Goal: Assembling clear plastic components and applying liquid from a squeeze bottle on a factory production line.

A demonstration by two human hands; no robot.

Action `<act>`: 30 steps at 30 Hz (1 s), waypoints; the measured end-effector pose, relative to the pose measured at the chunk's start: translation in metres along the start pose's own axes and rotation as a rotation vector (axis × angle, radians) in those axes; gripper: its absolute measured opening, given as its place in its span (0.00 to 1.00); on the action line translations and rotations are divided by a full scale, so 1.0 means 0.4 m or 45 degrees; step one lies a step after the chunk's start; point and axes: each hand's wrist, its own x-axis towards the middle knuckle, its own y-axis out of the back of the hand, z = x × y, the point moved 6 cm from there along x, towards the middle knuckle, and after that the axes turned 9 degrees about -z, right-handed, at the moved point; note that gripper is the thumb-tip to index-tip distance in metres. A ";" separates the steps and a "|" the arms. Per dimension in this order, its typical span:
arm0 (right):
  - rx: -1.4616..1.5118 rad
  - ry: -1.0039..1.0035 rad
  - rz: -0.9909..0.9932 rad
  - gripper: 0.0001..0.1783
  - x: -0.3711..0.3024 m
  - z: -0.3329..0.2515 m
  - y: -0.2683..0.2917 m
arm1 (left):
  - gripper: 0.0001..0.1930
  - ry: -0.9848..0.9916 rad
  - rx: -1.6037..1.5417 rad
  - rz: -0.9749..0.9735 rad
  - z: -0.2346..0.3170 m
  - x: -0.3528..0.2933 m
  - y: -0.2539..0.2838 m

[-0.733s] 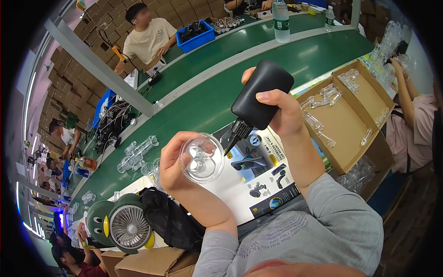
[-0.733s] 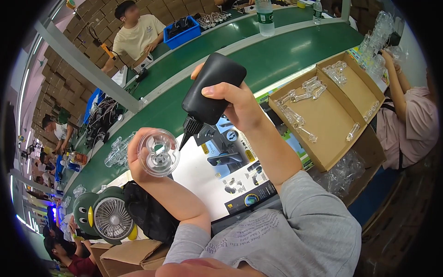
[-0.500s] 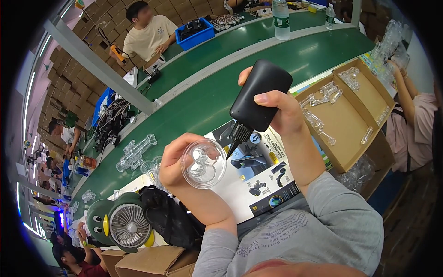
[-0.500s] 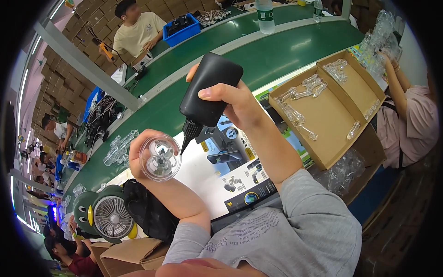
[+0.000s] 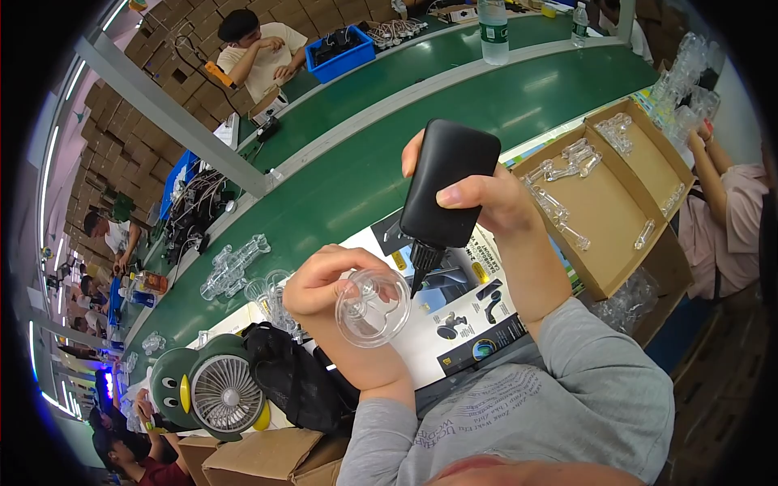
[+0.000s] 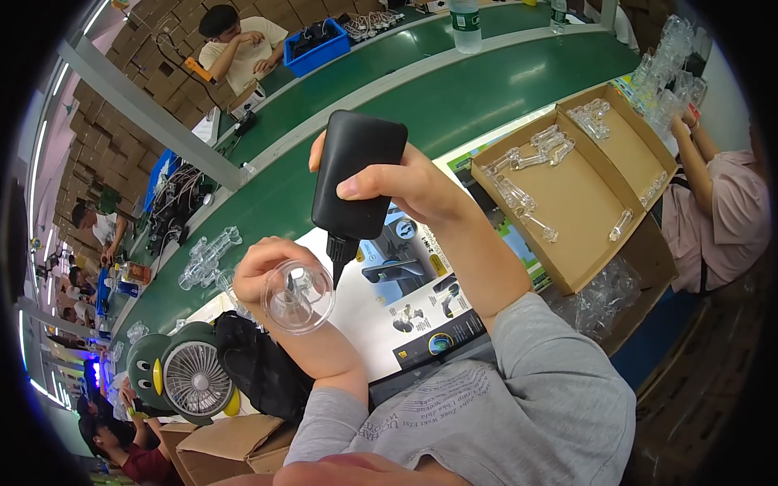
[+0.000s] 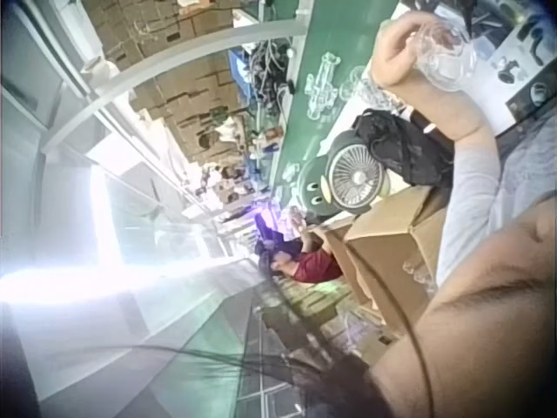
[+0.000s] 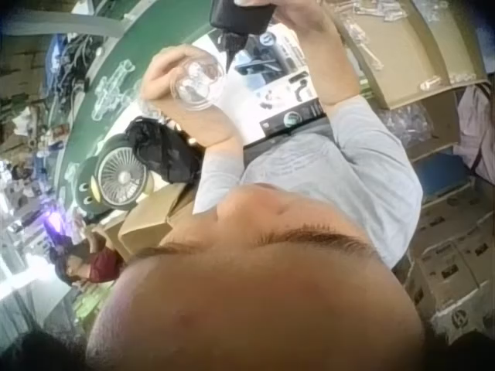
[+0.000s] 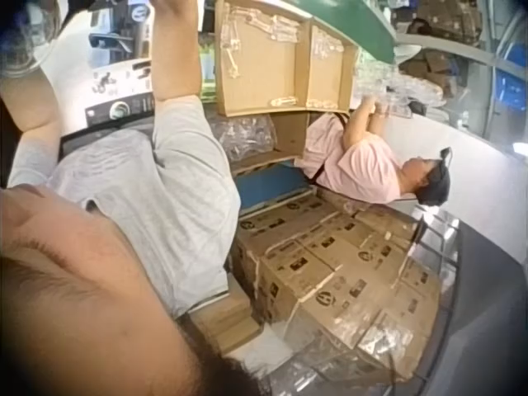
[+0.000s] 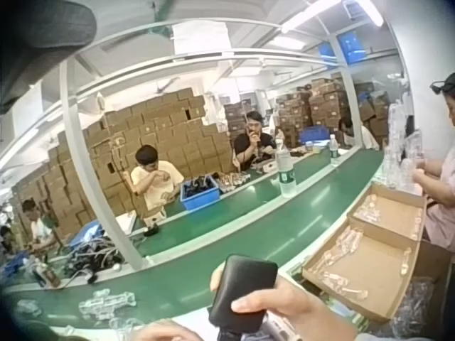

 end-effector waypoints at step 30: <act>-0.015 0.041 -0.015 0.24 -0.004 -0.021 0.022 | 0.22 0.108 0.015 -0.587 -0.024 0.048 -0.045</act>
